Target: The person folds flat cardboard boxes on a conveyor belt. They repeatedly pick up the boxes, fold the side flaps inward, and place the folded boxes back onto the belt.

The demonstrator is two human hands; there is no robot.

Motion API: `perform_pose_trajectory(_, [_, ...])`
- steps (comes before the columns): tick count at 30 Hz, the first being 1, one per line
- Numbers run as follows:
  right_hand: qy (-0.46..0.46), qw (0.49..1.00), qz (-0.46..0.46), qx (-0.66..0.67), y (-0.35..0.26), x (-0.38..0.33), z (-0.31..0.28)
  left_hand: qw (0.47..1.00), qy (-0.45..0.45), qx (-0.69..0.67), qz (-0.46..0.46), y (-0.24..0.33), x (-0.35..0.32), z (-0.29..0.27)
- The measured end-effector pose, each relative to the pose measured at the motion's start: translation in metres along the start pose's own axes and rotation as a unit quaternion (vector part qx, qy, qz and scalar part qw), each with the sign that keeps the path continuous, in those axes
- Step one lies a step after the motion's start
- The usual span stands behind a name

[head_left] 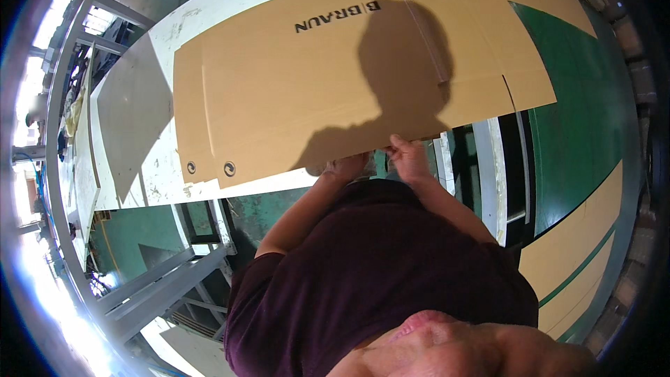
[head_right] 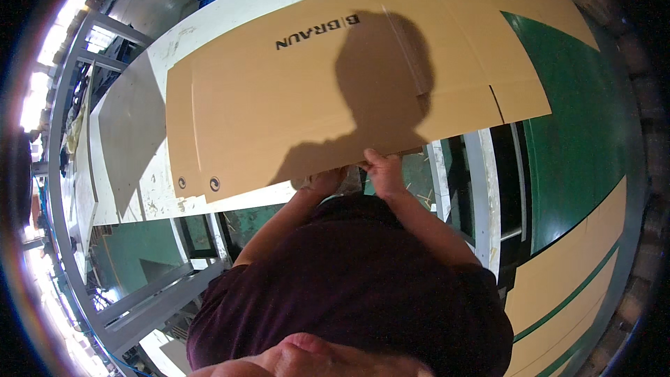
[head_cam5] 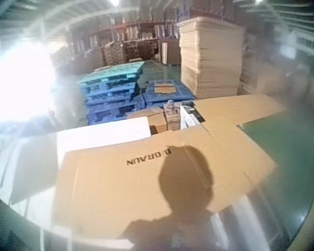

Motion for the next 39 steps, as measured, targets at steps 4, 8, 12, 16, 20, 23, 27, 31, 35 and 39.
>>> perform_pose_trajectory(4, [-0.059, 0.991, 0.119, -0.015, 0.060, 0.019, 0.048, 0.987, -0.158, 0.023, 0.002, 0.002, -0.019, -0.006])
perform_pose_trajectory(8, [-0.209, 0.907, 0.351, -0.103, 0.076, 0.015, 0.065, 0.985, -0.121, 0.026, 0.120, 0.000, -0.073, -0.024])
perform_pose_trajectory(12, [-0.141, 0.922, 0.216, -0.289, -0.001, -0.004, 0.045, 0.958, -0.156, -0.225, -0.081, 0.017, -0.075, -0.075])
perform_pose_trajectory(16, [0.215, 0.842, -0.391, -0.302, -0.129, -0.006, -0.063, 0.995, 0.040, -0.091, -0.005, 0.012, -0.034, -0.095])
perform_pose_trajectory(20, [0.543, 0.771, -0.324, -0.071, -0.173, -0.013, -0.198, 0.998, 0.007, 0.009, 0.069, 0.005, 0.033, -0.069])
perform_pose_trajectory(23, [0.355, 0.895, -0.258, 0.079, -0.164, 0.006, -0.196, 0.995, -0.028, 0.031, 0.085, -0.003, 0.030, -0.043])
perform_pose_trajectory(27, [0.250, 0.866, -0.363, -0.237, -0.187, -0.027, -0.089, 0.994, -0.026, 0.020, 0.101, -0.007, 0.031, -0.048])
perform_pose_trajectory(31, [0.033, 0.694, -0.416, -0.586, -0.119, -0.025, 0.048, 0.990, -0.016, 0.038, 0.132, -0.009, 0.032, -0.038])
perform_pose_trajectory(35, [-0.018, 0.560, -0.385, -0.733, -0.043, 0.027, 0.040, 0.982, -0.013, 0.083, 0.171, -0.011, 0.031, -0.026])
perform_pose_trajectory(39, [-0.035, 0.541, -0.378, -0.750, -0.036, 0.033, 0.035, 0.992, 0.029, 0.033, 0.120, -0.013, 0.035, -0.032])
Point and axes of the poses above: each hand's wrist, its own x-axis towards the middle knuckle, its own z-axis out of the palm, y = z × x, the point moved 5 cm from there along x, towards the middle knuckle, and after that the axes turned 14 degrees about z, right-handed, at the moved point
